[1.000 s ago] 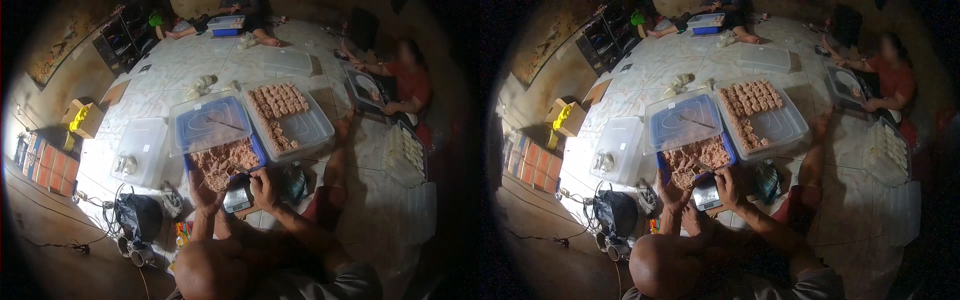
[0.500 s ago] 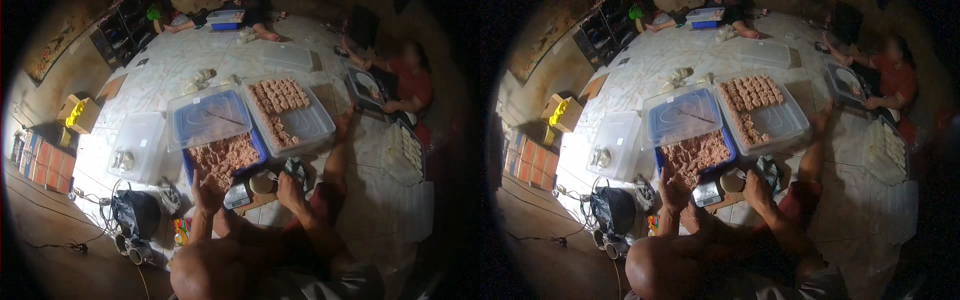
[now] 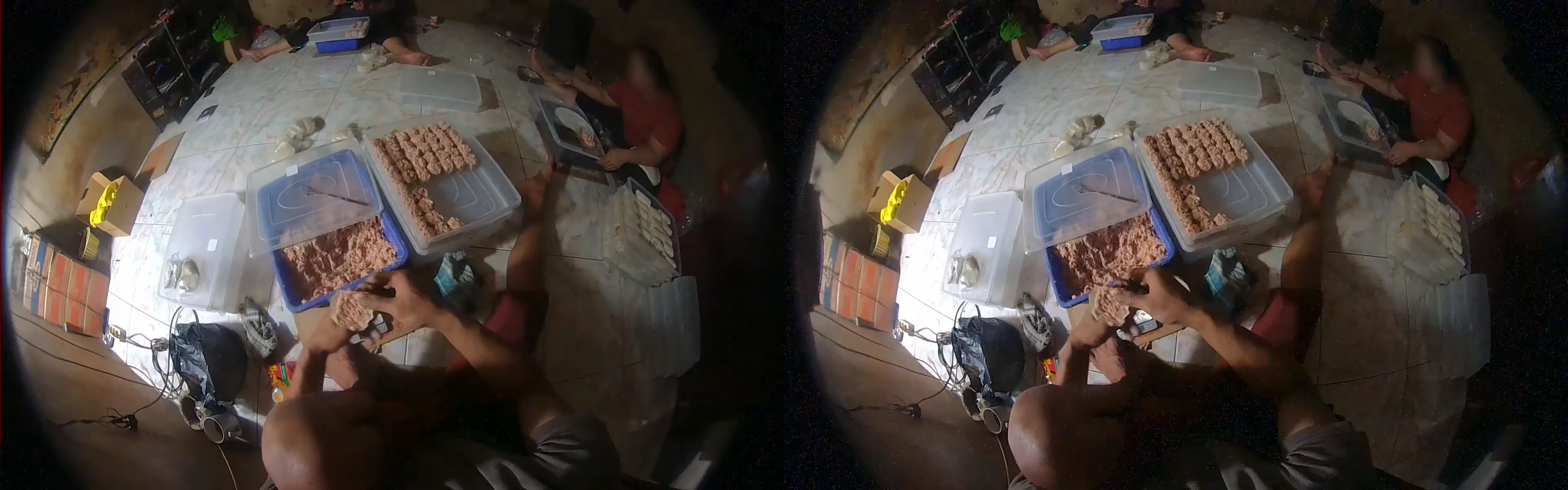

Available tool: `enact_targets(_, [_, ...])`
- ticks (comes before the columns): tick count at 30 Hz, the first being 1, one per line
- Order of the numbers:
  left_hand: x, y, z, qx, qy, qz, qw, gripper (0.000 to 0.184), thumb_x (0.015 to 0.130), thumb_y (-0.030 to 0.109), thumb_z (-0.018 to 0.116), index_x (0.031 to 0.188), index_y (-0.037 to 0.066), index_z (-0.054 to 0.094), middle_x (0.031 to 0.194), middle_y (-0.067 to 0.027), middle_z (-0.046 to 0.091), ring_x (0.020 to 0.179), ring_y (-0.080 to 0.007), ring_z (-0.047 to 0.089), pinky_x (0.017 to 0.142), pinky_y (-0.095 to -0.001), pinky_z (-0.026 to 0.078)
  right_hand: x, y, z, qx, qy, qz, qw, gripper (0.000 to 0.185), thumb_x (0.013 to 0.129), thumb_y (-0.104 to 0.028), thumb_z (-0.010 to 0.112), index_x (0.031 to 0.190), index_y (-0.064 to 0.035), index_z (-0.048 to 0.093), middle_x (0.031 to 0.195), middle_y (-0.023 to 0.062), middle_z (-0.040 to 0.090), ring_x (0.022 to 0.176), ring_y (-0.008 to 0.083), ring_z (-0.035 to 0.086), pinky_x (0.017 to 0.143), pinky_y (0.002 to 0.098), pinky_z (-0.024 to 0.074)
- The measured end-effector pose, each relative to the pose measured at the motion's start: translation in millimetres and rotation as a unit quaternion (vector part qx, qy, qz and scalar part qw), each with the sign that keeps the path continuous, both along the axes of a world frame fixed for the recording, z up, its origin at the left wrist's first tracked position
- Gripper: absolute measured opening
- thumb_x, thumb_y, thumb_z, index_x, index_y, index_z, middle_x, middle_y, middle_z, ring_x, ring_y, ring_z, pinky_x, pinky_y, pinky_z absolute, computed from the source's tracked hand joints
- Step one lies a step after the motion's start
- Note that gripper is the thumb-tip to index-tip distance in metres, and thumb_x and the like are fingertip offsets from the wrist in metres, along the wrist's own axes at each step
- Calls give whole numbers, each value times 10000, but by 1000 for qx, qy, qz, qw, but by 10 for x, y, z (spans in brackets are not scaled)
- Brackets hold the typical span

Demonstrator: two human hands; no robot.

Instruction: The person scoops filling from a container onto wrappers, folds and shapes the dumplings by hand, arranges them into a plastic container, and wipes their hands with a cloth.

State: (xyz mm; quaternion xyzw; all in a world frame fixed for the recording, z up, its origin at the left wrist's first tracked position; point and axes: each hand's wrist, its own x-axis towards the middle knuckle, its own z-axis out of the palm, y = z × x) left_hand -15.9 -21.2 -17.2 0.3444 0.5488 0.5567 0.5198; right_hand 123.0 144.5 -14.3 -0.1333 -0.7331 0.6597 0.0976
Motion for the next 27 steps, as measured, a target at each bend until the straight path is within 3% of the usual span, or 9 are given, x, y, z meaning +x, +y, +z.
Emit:
enact_targets(4, [83, 171, 277, 101, 286, 109, 947, 558, 819, 36, 737, 1345, 10, 554, 1221, -95, 656, 1077, -174, 632, 934, -317, 516, 30, -3, 283, 81, 58, -102, 990, 310, 953, -213, 707, 1158, 13, 655, 854, -22, 558, 766, 56, 526, 669, 230, 455])
enact_targets(6, [48, 181, 114, 98, 159, 197, 962, 477, 780, 43, 784, 1225, 3, 616, 1083, -71, 693, 965, -154, 650, 865, -303, 533, 119, -10, -140, -83, 222, -229, 944, 247, 947, -125, 683, 1156, 5, 659, 872, -22, 581, 769, 42, 515, 644, 222, 429])
enact_targets(10, [91, 274, 245, 125, 106, 267, 950, 421, 724, 151, 911, 1029, 12, 657, 911, -45, 696, 825, -151, 648, 758, -310, 537, 455, -131, -105, -152, 71, -101, 981, 179, 989, -126, 606, 1137, -38, 654, 887, 1, 609, 783, 104, 592, 674, 260, 502])
enact_targets(12, [74, 303, 115, 126, 169, 250, 945, 434, 712, 197, 923, 995, 19, 647, 888, -50, 689, 810, -155, 643, 723, -333, 525, 436, -192, -269, -101, -5, -122, 987, 219, 959, -45, 556, 1150, -38, 663, 914, 50, 645, 855, 181, 636, 725, 301, 510])
enact_targets(13, [99, 296, 97, 121, 231, 229, 938, 451, 700, 242, 936, 960, 26, 638, 865, -55, 682, 795, -158, 638, 687, -356, 513, 355, -169, 116, 157, 104, -90, 978, 216, 931, -24, 564, 1124, -12, 661, 914, 108, 650, 892, 282, 644, 769, 356, 510])
enact_targets(16, [105, 261, 157, 38, 361, 230, 903, 511, 666, 325, 951, 921, 32, 618, 822, -54, 647, 748, -163, 606, 642, -385, 479, 345, -4, 123, 336, 109, -130, 927, 186, 940, -19, 575, 1099, 14, 667, 958, 166, 625, 856, 222, 640, 775, 338, 509])
enact_targets(22, [94, 194, 377, 24, 287, 222, 931, 469, 682, 221, 951, 966, 24, 634, 874, -37, 648, 783, -134, 607, 692, -299, 510, 485, -108, -267, -63, 102, -130, 984, 145, 975, -119, 566, 974, 17, 615, 798, 4, 529, 756, 94, 493, 680, 302, 443])
enact_targets(26, [28, 343, 80, 84, -63, 275, 956, 394, 734, 166, 898, 998, 28, 640, 840, -50, 648, 754, -162, 610, 681, -322, 505, 488, -298, -267, -117, 5, -36, 992, 169, 979, -115, 510, 969, 10, 623, 803, 23, 568, 752, 146, 540, 684, 299, 436])
enact_targets(27, [39, 333, 77, 125, 183, 249, 943, 421, 729, 195, 903, 1009, 31, 635, 835, -68, 648, 752, -190, 618, 680, -337, 505, 362, -375, -305, -16, 87, -91, 992, 152, 966, -93, 510, 960, 21, 609, 825, 68, 591, 783, 204, 575, 704, 344, 448])
